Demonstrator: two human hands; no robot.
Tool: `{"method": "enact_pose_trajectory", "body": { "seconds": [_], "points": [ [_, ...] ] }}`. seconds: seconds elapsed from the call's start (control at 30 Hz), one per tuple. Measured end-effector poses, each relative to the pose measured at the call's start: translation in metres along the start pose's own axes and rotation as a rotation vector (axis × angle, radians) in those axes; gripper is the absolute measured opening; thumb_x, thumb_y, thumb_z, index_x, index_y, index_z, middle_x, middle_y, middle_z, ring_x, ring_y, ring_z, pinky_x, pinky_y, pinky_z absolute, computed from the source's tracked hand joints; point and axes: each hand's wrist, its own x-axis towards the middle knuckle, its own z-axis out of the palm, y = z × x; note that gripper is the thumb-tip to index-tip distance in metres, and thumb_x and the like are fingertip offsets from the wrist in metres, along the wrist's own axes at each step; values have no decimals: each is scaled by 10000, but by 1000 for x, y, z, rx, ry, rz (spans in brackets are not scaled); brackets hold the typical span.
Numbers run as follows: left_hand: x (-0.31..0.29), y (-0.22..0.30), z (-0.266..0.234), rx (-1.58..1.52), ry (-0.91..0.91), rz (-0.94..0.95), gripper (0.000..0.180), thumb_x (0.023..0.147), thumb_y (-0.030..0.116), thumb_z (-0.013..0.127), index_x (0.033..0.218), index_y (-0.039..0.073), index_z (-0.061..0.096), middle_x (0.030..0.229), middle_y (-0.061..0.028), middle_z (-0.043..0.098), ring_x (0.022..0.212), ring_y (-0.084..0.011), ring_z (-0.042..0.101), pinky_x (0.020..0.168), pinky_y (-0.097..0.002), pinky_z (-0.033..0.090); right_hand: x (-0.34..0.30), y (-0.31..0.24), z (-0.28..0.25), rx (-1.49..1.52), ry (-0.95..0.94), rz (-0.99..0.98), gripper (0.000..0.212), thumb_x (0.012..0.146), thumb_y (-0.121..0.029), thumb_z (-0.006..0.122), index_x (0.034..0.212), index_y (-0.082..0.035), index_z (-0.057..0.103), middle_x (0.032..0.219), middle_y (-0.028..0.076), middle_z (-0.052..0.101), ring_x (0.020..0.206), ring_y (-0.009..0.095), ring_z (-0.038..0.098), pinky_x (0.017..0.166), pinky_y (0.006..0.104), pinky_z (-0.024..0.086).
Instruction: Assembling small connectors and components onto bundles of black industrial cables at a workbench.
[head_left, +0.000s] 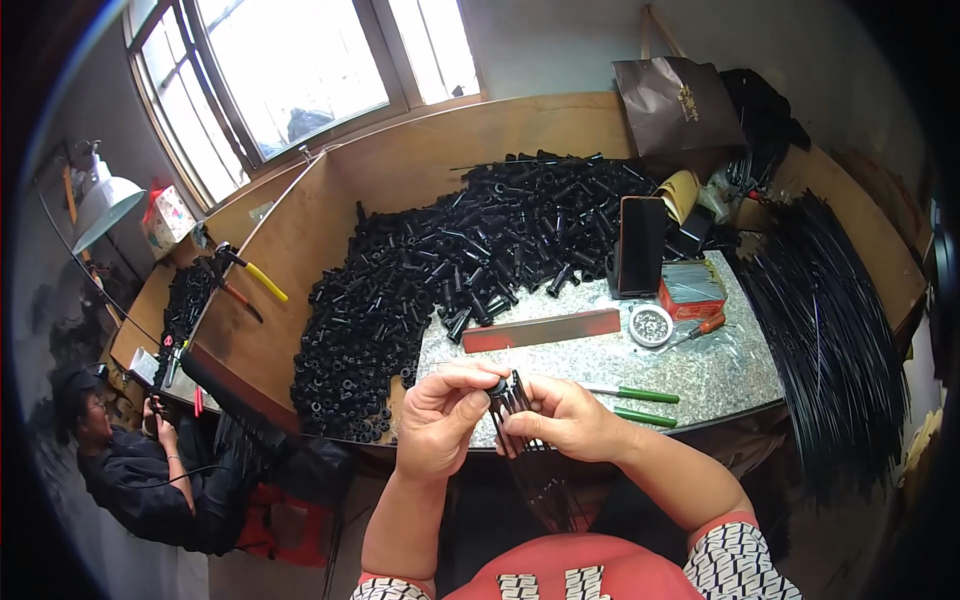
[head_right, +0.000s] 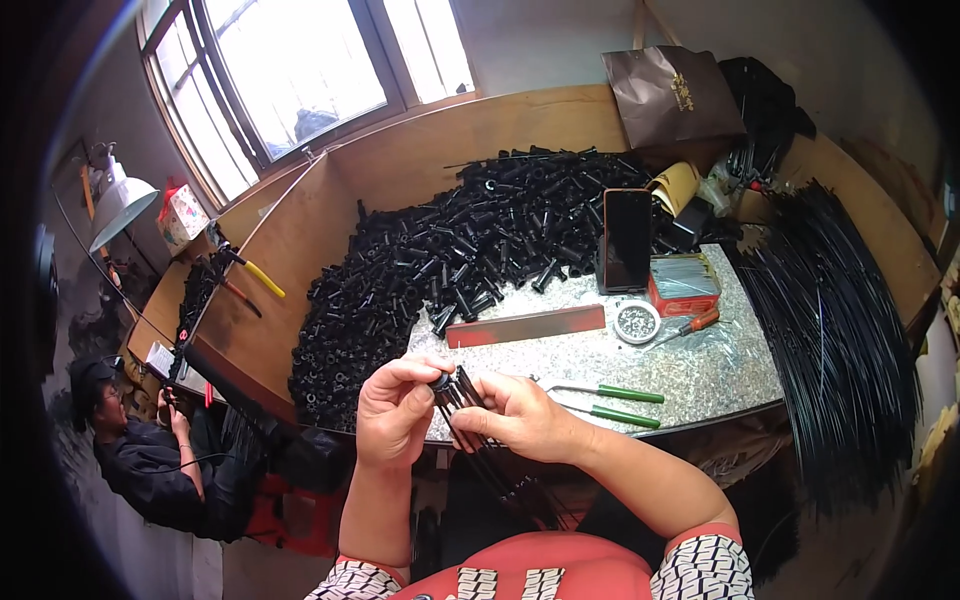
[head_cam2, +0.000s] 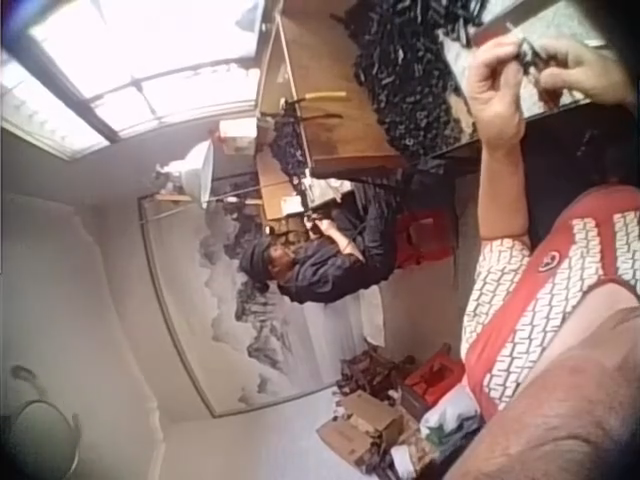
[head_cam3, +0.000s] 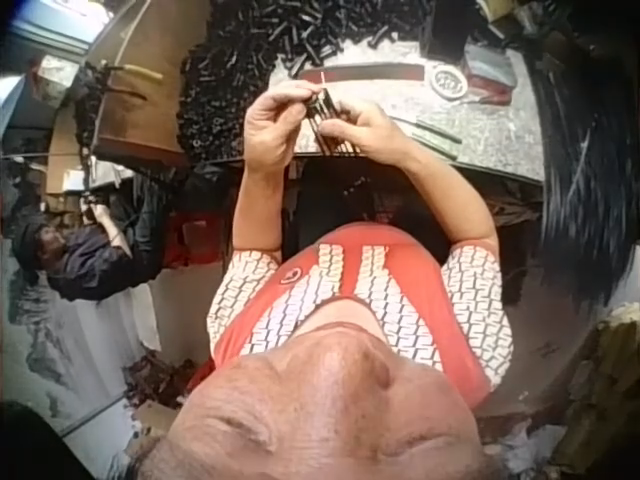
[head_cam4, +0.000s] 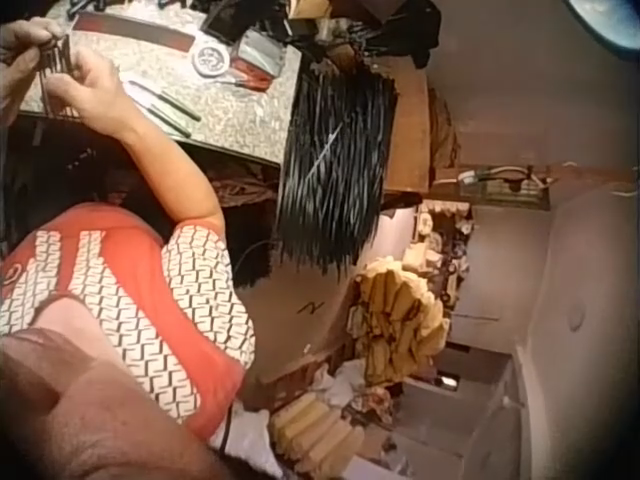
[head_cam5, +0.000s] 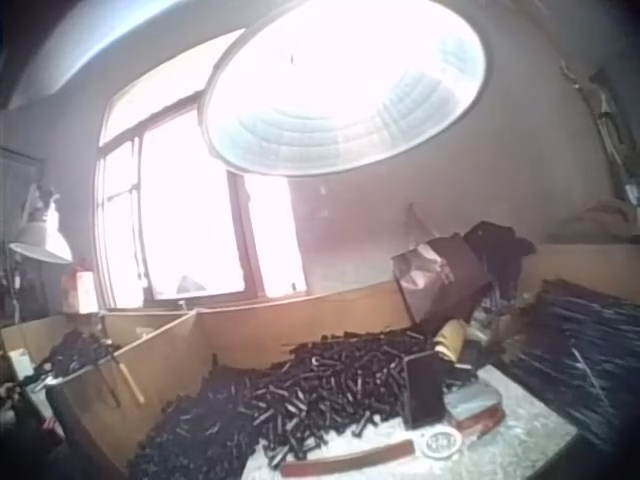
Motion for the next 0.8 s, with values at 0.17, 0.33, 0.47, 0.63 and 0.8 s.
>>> {"method": "enact_pose_trajectory", "body": {
  "seconds": [0.17, 0.33, 0.47, 0.63, 0.8],
  "points": [
    [0, -1, -1, -57, -28, 16, 152, 875, -36, 601, 1021, -15, 639, 1118, -162, 605, 1052, -214, 582, 943, -336, 453, 1, 1, -2, 56, -50, -14, 173, 971, -178, 535, 933, -9, 532, 802, 71, 630, 705, 118, 593, 653, 257, 480],
    [-2, -2, -2, -92, -66, 32, 149, 873, -26, 609, 1020, -20, 637, 1104, -167, 607, 1047, -216, 585, 937, -344, 455, 5, 4, -11, 89, -195, 65, 208, 974, -236, 527, 979, -31, 560, 876, 95, 659, 767, 157, 634, 707, 285, 504],
    [-1, 5, 9, -81, -3, 8, 196, 861, 6, 641, 1056, -16, 635, 1261, -163, 497, 1038, -203, 583, 924, -329, 456, 12, 9, -19, 135, -296, 115, 324, 933, -362, 582, 971, -41, 574, 862, 96, 664, 791, 167, 643, 705, 295, 504],
    [2, 3, 4, 4, -26, -34, 238, 857, 79, 670, 1071, -21, 643, 1386, -168, 367, 1215, -233, 463, 1019, -354, 366, 12, 9, -18, 210, -298, 135, 313, 949, -349, 561, 938, -37, 566, 821, 91, 652, 723, 167, 629, 669, 287, 485],
    [2, 0, -1, -96, -119, -88, 245, 860, 93, 670, 1068, -33, 646, 1359, -189, 405, 1257, -238, 418, 1038, -360, 337, 15, 18, -24, 349, -455, 149, 418, 880, -400, 631, 1045, -18, 593, 903, 141, 663, 808, 232, 662, 715, 325, 528]
  ]
}}
